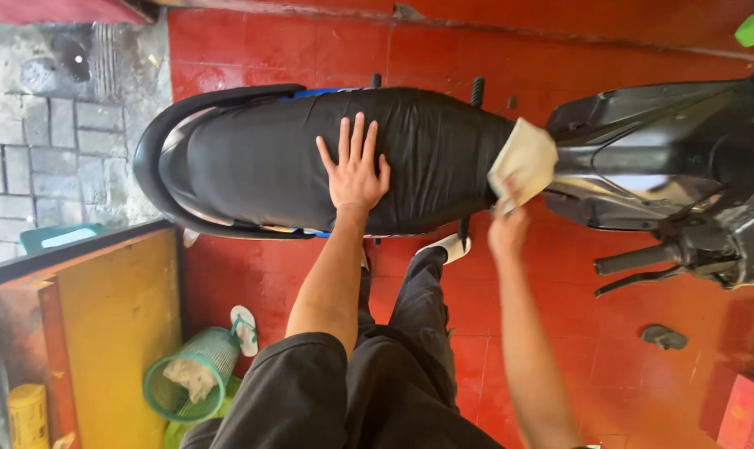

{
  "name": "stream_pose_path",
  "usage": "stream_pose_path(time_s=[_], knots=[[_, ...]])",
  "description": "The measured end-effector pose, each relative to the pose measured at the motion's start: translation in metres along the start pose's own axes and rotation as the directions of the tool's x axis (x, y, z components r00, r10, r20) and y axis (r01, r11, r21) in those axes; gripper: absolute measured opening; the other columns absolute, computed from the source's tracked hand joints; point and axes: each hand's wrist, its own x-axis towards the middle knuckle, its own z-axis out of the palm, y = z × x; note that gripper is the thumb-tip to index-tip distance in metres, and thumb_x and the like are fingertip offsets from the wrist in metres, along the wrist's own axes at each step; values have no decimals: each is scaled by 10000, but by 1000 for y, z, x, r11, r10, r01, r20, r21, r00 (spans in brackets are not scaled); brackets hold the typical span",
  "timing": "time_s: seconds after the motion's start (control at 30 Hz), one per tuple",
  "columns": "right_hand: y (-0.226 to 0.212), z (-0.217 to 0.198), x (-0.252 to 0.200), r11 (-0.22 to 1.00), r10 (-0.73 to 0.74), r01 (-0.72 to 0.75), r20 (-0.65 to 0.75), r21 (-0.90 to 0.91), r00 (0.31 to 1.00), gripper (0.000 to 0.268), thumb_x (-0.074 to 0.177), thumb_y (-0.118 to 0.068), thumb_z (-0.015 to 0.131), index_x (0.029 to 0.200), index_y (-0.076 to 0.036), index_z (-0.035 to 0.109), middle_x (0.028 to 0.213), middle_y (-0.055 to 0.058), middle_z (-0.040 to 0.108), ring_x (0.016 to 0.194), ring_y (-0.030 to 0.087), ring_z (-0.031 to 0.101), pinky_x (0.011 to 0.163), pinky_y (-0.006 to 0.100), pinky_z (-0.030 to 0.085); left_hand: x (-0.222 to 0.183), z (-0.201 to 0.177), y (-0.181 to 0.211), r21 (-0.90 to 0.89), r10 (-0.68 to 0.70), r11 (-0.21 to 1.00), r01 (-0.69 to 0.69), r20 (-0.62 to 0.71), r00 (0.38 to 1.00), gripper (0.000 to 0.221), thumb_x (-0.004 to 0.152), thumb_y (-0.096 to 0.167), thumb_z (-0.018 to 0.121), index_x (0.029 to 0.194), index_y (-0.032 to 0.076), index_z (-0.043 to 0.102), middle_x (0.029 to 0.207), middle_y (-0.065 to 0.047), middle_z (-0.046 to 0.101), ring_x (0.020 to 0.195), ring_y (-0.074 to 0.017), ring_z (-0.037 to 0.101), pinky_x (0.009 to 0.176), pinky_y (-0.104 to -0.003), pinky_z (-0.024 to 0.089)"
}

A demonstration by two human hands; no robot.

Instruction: The person wipes the black seat of a motorcycle with a white cloth. They use both hands to rub the surface of the seat, moving the cloth back and forth to clean the area.

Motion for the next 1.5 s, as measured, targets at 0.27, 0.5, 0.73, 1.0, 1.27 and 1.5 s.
stream_pose_path(time_s=[0.27, 0.5, 0.73, 1.0, 1.27, 1.5], knots=[[-31, 7, -162, 164, 534, -761, 592, 628, 604, 550, 1009, -421, 634, 1401, -44, 558, 1361, 201, 633, 1238, 343, 626, 1104, 521, 474, 0, 2, 1, 7, -23, 1000, 23, 38, 999, 649, 947, 384, 468, 1578, 271, 368, 1684, 0, 235, 1563, -240, 159, 1219, -690, 57], [-51, -64, -113, 125, 520, -504, 376, 855, 767, 421, 1013, -279, 676, 1417, -211, 576, 1427, 103, 622, 1298, 268, 628, 1160, 513, 478, 0, -3, 1, -3, -22, 1000, 22, 79, 997, 632, 965, 383, 454, 1578, 261, 363, 1681, -9, 238, 1561, -249, 152, 1215, -692, 48], [-128, -134, 1, 947, -152, 180, -124, 266, 981, 537, 1035, 182, 451, 1527, -32, 471, 1574, 218, 418, 1502, 374, 289, 1255, 506, 188, 0, -4, 0, 0, -24, 1000, 24, 71, 997, 633, 959, 379, 453, 1575, 257, 369, 1682, -11, 237, 1562, -248, 154, 1217, -691, 55], [-43, -2, 4, 897, -407, 424, 136, -127, 903, 857, 962, 216, 484, 1687, -152, 213, 1709, 207, 43, 1488, 555, -45, 1225, 655, 126, 1, -4, 1, -1, -19, 1000, 19, 74, 997, 628, 964, 376, 458, 1574, 254, 375, 1682, -10, 233, 1560, -245, 153, 1215, -692, 67], [-41, 28, -119, 985, -146, 141, 47, 98, 988, 918, 886, 73, 630, 1672, -122, 196, 1681, 247, 178, 1515, 507, 165, 1220, 618, 181, 1, 1, 1, -11, -43, 999, 44, 67, 997, 643, 943, 399, 480, 1567, 272, 385, 1677, 4, 250, 1557, -230, 172, 1224, -684, 73], [-29, -13, -11, 996, -70, 78, -171, 41, 983, 1029, 915, -133, 842, 1682, -170, 157, 1664, 319, 27, 1536, 543, 91, 1246, 662, 106, 3, -8, 2, -33, -23, 999, 23, 5, 1000, 636, 902, 371, 547, 1524, 258, 473, 1642, 1, 341, 1525, -229, 265, 1204, -674, 92]])
